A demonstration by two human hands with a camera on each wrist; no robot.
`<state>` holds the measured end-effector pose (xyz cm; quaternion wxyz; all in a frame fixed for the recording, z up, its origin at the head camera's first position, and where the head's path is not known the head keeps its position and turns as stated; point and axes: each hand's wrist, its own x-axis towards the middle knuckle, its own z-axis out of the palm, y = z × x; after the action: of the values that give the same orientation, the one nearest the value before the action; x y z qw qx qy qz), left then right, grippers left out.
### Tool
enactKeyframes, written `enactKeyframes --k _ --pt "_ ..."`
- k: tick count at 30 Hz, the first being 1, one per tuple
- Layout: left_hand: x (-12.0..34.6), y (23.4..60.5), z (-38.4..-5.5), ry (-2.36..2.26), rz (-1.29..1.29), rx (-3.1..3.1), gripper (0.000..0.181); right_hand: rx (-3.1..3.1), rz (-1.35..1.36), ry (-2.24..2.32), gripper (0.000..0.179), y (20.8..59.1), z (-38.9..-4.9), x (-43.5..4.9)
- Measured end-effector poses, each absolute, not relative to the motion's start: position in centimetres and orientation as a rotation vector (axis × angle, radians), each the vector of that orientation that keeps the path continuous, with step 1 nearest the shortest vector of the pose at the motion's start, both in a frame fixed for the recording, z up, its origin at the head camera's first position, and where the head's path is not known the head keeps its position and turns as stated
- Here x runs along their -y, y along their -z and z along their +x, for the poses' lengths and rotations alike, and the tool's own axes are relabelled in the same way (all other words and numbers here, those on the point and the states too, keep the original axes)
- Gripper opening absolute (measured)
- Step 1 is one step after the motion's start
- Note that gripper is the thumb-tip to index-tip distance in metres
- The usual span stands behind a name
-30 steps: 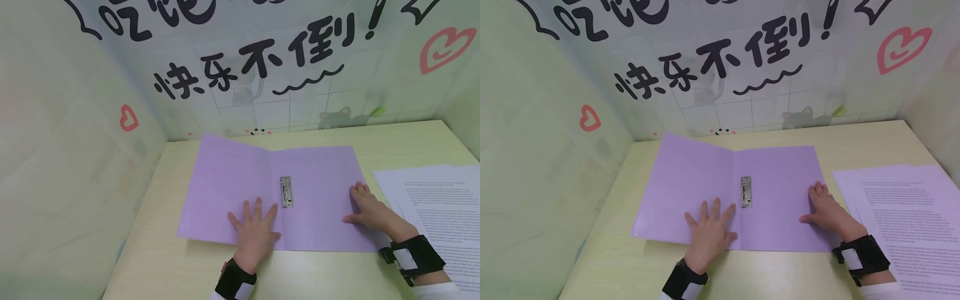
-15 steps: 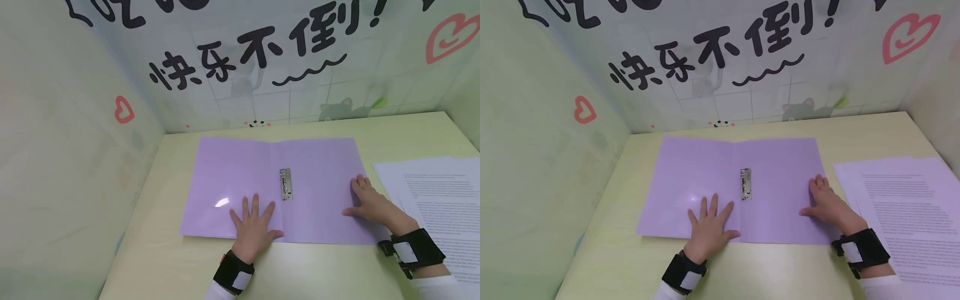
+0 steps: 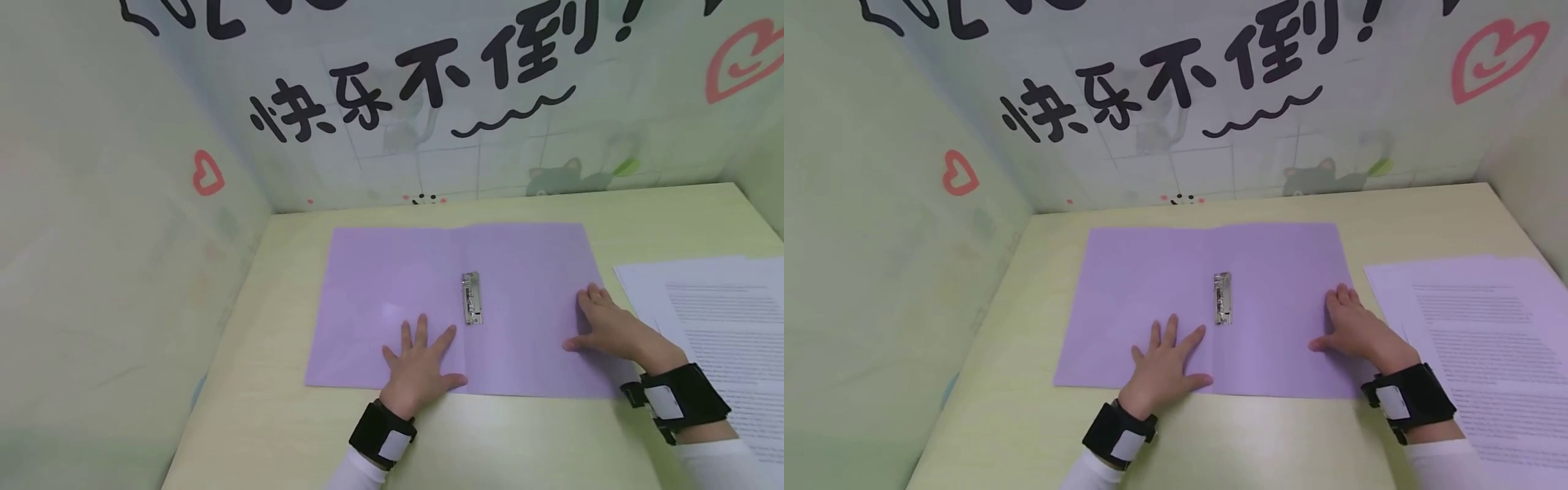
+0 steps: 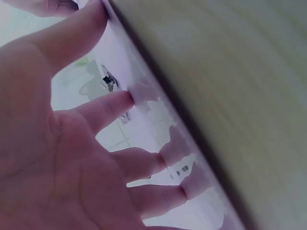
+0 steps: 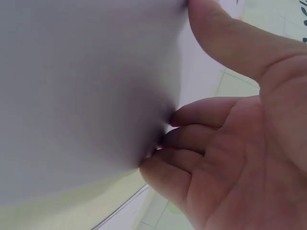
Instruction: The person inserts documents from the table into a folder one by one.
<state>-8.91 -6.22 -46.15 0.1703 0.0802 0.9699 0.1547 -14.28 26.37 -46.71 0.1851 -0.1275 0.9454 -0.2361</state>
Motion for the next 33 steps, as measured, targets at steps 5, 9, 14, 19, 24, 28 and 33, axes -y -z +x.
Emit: enactKeyframes --k 5,9,14,19,24,28,33 --pt "6.2 46.2 -8.8 -0.438 0.222 -2.741 0.08 -2.673 -0.352 0.668 0.109 46.7 -14.4 -26.3" --pt "6.2 46.3 -8.7 -0.427 0.216 -2.73 0.079 -2.662 -0.339 0.693 0.109 46.7 -14.5 -26.3" --pt "6.2 46.4 -8.6 -0.417 0.212 -2.718 0.079 -2.711 -0.317 0.664 0.101 46.9 -14.6 -25.9" --pt "6.1 46.4 -8.6 -0.419 0.205 -2.719 0.079 -2.849 -0.252 0.605 0.083 46.9 -14.7 -24.4" --pt "6.0 46.2 -8.6 -0.419 0.202 -2.727 0.079 -2.915 -0.15 0.585 0.077 46.4 -14.8 -22.8" --pt "6.0 46.1 -8.6 -0.433 0.198 -2.725 0.078 -2.904 -0.107 0.575 0.08 45.9 -15.1 -22.0" --pt "5.9 46.0 -8.7 -0.408 0.198 -2.735 0.078 -2.9 -0.146 0.588 0.081 45.3 -15.8 -21.1"
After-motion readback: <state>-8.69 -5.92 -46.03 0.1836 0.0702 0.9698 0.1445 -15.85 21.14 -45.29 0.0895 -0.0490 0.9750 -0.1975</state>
